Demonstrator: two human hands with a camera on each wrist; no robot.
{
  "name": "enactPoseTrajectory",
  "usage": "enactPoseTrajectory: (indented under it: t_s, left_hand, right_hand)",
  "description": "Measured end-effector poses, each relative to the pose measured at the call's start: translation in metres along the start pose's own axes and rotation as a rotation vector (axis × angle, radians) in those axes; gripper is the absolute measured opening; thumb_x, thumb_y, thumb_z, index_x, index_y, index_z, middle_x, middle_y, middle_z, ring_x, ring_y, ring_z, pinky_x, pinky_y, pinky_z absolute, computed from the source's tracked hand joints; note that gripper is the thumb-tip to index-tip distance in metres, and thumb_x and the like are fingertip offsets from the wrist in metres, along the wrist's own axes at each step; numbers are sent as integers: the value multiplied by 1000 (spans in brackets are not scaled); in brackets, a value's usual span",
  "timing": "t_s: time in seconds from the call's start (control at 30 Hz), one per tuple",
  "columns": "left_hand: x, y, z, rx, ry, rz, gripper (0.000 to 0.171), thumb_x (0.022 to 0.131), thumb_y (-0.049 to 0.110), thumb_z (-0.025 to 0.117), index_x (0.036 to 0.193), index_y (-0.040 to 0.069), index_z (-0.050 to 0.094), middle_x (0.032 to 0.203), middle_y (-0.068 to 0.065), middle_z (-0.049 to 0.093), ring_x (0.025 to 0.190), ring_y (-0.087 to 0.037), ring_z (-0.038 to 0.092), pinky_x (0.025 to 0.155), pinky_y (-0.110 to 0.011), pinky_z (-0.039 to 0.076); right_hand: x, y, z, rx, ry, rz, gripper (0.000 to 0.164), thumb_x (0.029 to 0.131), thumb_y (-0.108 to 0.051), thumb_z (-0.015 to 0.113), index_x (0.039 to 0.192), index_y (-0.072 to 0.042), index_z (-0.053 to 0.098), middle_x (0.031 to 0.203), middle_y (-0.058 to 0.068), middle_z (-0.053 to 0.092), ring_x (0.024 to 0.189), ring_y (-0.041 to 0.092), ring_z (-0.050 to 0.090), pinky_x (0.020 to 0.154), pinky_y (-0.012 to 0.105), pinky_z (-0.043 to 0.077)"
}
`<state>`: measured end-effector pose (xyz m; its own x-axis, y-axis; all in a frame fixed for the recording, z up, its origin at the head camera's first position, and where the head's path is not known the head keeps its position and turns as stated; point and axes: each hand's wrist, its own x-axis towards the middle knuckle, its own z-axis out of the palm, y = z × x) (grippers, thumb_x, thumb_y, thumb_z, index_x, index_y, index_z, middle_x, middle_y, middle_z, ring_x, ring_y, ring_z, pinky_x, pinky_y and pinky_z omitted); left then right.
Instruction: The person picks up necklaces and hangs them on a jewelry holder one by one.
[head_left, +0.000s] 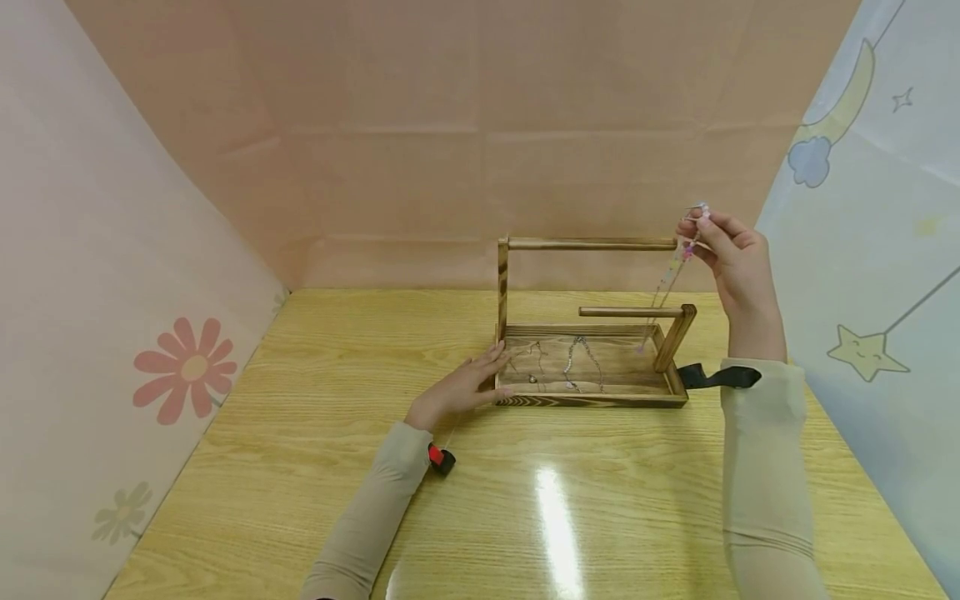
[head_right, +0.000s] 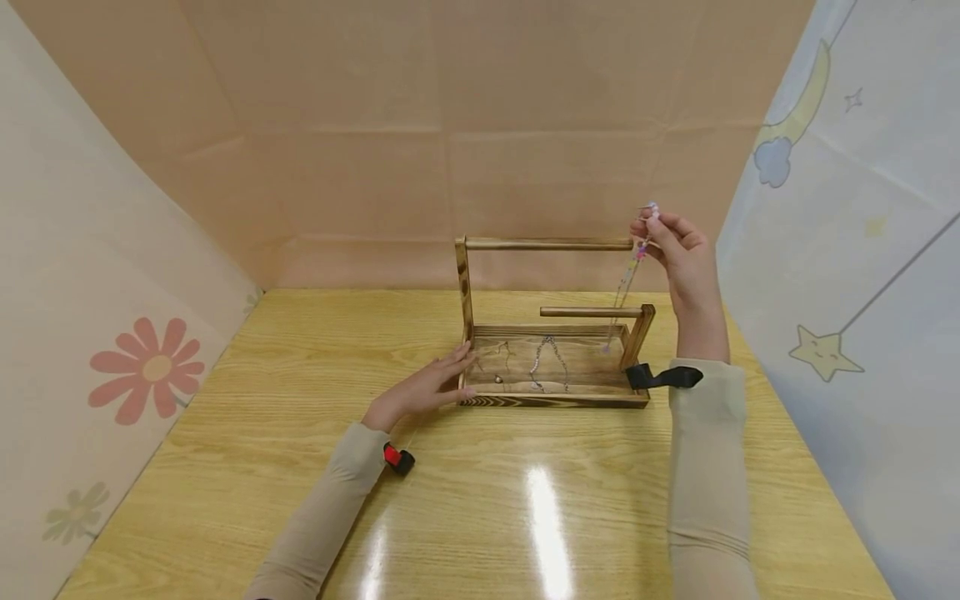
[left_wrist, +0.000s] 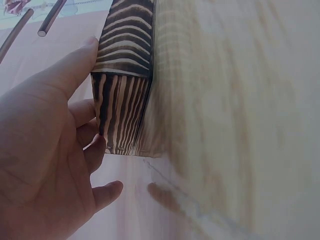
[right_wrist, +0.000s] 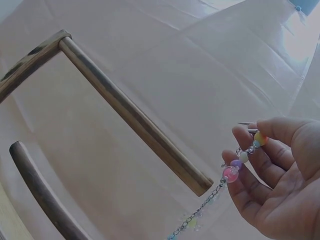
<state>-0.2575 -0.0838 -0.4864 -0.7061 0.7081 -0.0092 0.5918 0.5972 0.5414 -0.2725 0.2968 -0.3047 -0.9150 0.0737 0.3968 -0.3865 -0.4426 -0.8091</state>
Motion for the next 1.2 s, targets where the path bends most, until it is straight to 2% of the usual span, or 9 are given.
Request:
enactPoseTrajectory:
  t_s: [0.23,0.53,0.87,1.2]
  left_hand:
    - [0,-2,0,-15,6,-9,73,93,50,47,151,21,12,157,-4,0,143,-23,5,114,-53,8]
    - [0,-1,0,8,-1,-14,73,94,50,45,151,20,11,157,-4,-2,143,-22,5,114,-53,8]
    - [0,0,-1,-6,-2,-12,73,94,48,47,151,20,11,157,-4,-2,143,-24,5,114,-53,7]
    - [0,1,-1,-19,-1,-2,73,94,46,48,151,19,11,157,-3,-3,143,-19,4,114,-53,6]
  right_hand:
    - [4,2,1,-10,-9,0,14,88,0,58,99,7,65,96,10,70,87,19,68,76,24,54]
    - [8,4,7,-83,-1,27,14,88,-4,60,99,3,66,96,6,71,88,14,68,74,22,51]
    - [10,8,8,-119,-6,34,14,89,-4,60,100,2,66,94,4,71,87,14,68,77,23,50]
    - [13,6,12,-177,-10,62,16,89,-9,61,102,0,65,93,2,72,88,12,67,79,22,48]
